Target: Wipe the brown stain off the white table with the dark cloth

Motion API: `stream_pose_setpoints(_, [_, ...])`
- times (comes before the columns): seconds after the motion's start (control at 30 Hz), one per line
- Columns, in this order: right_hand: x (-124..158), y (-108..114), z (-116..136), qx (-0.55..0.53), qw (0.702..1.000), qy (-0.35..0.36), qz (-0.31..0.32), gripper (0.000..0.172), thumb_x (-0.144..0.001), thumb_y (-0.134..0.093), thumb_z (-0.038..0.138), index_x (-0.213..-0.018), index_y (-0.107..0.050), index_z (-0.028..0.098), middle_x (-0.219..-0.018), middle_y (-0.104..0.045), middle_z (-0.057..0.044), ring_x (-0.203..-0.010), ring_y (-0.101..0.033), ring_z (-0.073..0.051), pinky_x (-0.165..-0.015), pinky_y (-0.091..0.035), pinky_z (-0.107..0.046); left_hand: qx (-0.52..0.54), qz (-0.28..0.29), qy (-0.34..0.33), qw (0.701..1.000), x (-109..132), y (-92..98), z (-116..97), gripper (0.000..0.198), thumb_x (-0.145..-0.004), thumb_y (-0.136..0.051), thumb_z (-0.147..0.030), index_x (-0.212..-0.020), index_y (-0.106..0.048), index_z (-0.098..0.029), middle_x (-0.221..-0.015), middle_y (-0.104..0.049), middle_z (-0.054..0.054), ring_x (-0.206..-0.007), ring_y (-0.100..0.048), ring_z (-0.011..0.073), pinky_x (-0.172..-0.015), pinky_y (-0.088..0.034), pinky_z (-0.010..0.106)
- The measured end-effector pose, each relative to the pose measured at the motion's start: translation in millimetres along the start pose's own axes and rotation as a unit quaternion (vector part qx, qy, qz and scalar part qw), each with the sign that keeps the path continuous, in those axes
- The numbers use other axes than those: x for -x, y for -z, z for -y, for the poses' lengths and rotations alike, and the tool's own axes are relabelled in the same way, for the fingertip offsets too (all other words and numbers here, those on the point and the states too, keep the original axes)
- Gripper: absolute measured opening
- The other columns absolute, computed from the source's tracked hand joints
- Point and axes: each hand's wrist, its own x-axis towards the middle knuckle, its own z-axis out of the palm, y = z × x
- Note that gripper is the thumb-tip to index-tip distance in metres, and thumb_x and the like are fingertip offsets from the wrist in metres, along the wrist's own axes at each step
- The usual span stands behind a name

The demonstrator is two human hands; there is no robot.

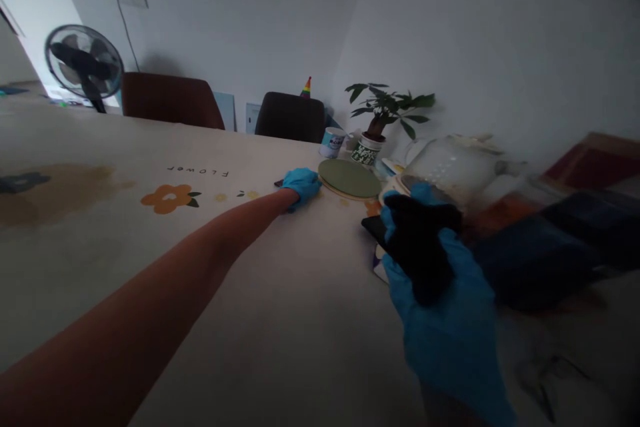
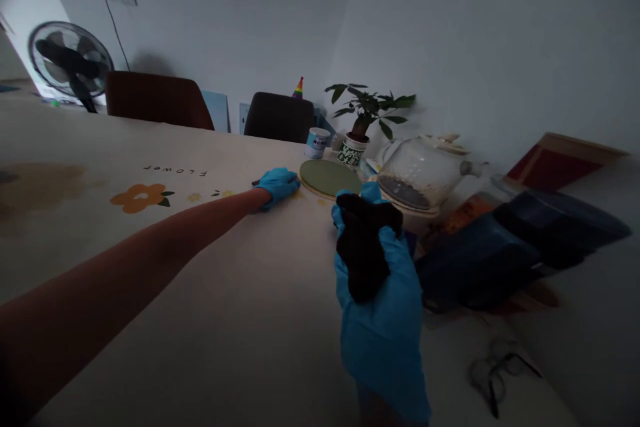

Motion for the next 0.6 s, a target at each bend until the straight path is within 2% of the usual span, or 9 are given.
stream_pose_setpoints(0.1, [-1.6, 1.3, 0.4, -0.008, 0.999, 0.041, -0.008, 0.039, -0.113, -0.075, 0.037, -0.151, -0.084, 0.033, -0.155, -0.088, -0.007, -0.137, -0.088, -0.026, -0.095, -0.081, -0.037, -0.002, 0.033, 0.025, 0.999, -5.3, -7.2, -10.9, 0.035, -0.13, -0.055, -0.028, -0.13, -0.081, -0.004, -0.13, -0.082, 0.02, -0.111, -0.068, 0.0237, -0.107, -0.054, 0.036])
stream_pose_setpoints(0.17, [-3.5, 1.8, -3.5, -0.017, 0.998, 0.068, -0.007, 0.038, -0.114, -0.074, 0.038, -0.15, -0.085, 0.033, -0.154, -0.088, -0.007, -0.134, -0.089, -0.026, -0.087, -0.081, -0.033, 0.009, 0.064, 0.012, 0.998, -0.6, -9.3, -21.3, 0.035, -0.129, -0.056, -0.027, -0.14, -0.081, -0.006, -0.146, -0.08, 0.023, -0.122, -0.071, 0.0282, -0.114, -0.055, 0.04])
stream_pose_setpoints(0.23, [-4.8, 1.5, -8.3, -0.013, 0.996, 0.089, -0.005, 0.038, -0.112, -0.077, 0.038, -0.148, -0.087, 0.031, -0.155, -0.088, -0.008, -0.134, -0.089, -0.025, -0.087, -0.081, -0.031, 0.022, 0.088, -0.012, 0.996, 6.7, -12.5, -34.6, 0.036, -0.127, -0.059, -0.029, -0.148, -0.08, -0.01, -0.158, -0.077, 0.022, -0.131, -0.072, 0.0304, -0.12, -0.055, 0.042])
stream_pose_setpoints(0.4, [-10.0, -0.2, -14.6, 0.006, 0.995, 0.099, 0.005, 0.036, -0.109, -0.079, 0.039, -0.143, -0.089, 0.03, -0.154, -0.089, -0.008, -0.131, -0.09, -0.024, -0.091, -0.08, -0.031, 0.057, 0.13, -0.081, 0.987, 24.2, -20.9, -67.0, 0.035, -0.124, -0.06, -0.034, -0.141, -0.086, -0.017, -0.159, -0.08, 0.017, -0.137, -0.073, 0.0306, -0.127, -0.055, 0.039])
stream_pose_setpoints(0.47, [-15.3, 1.0, -16.2, 0.007, 0.995, 0.095, 0.021, 0.041, -0.11, -0.076, 0.037, -0.149, -0.087, 0.029, -0.155, -0.088, -0.009, -0.131, -0.09, -0.024, -0.095, -0.079, -0.032, 0.081, 0.155, -0.112, 0.978, 32.8, -18.2, -72.3, 0.031, -0.121, -0.066, -0.033, -0.136, -0.089, -0.02, -0.156, -0.082, 0.013, -0.134, -0.075, 0.0282, -0.125, -0.056, 0.035])
stream_pose_setpoints(0.6, [-27.9, 5.5, -21.4, -0.021, 0.995, 0.092, 0.044, 0.043, -0.108, -0.075, 0.029, -0.151, -0.084, 0.027, -0.155, -0.088, -0.009, -0.136, -0.089, -0.024, -0.103, -0.078, -0.036, 0.172, 0.246, -0.132, 0.945, 63.8, -4.5, -70.2, 0.029, -0.116, -0.071, -0.032, -0.134, -0.09, -0.022, -0.148, -0.086, 0.01, -0.115, -0.083, 0.0264, -0.105, -0.068, 0.033])
